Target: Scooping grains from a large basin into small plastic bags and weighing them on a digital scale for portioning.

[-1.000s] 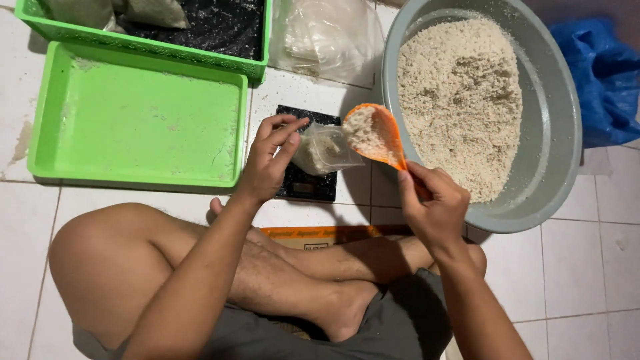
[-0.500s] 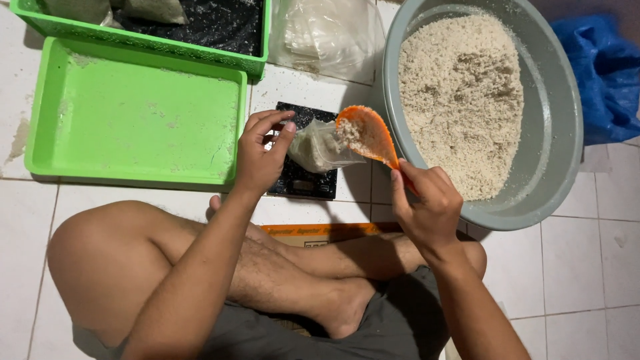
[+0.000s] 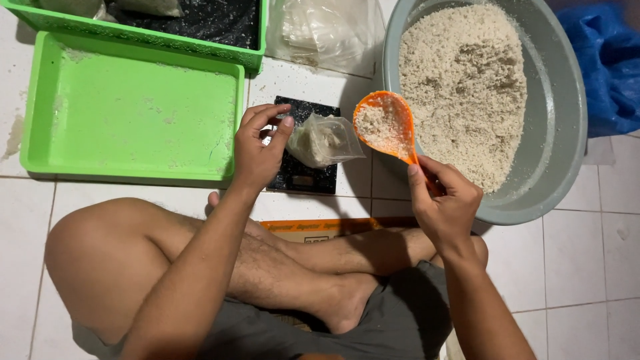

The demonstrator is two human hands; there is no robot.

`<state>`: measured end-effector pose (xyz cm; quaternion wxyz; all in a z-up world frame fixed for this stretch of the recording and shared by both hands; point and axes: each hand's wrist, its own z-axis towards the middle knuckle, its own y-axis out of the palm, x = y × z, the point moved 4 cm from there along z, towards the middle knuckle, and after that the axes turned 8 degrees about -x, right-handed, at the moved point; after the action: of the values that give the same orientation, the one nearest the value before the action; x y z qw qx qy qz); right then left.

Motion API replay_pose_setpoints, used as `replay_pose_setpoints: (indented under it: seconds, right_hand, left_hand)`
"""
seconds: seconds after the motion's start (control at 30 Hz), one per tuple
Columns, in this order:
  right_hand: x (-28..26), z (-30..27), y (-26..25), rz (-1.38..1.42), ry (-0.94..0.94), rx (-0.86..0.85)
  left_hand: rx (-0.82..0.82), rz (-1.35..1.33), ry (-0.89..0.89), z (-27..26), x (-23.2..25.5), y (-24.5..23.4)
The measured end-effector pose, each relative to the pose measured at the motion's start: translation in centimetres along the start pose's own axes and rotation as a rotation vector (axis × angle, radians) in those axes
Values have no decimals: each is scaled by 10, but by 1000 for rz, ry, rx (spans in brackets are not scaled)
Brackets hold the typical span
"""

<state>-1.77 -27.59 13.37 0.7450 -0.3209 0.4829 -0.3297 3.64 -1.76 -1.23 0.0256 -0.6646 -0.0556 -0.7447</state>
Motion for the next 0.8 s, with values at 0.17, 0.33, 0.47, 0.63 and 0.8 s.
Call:
replay_pose_setpoints:
  seconds: [0.17,0.33,0.47,0.63,0.8]
  right_hand:
    - [-4,1,-3,-43,-53,6]
    - [-3,0,-1,-39,-73,8]
    - [-8,1,5,-170,-239,25]
    - [-27,-2,13,-477,-522,88]
    - [-32,-2,15,-599,-657,136]
  left_hand:
    - [1,14,9,-1,3,1]
    - [-2,9,22,-1,2,1]
    - [0,4,30,0,1,1]
    - [-8,8,40,0,2,2]
    - [-13,3,39,0,1,2]
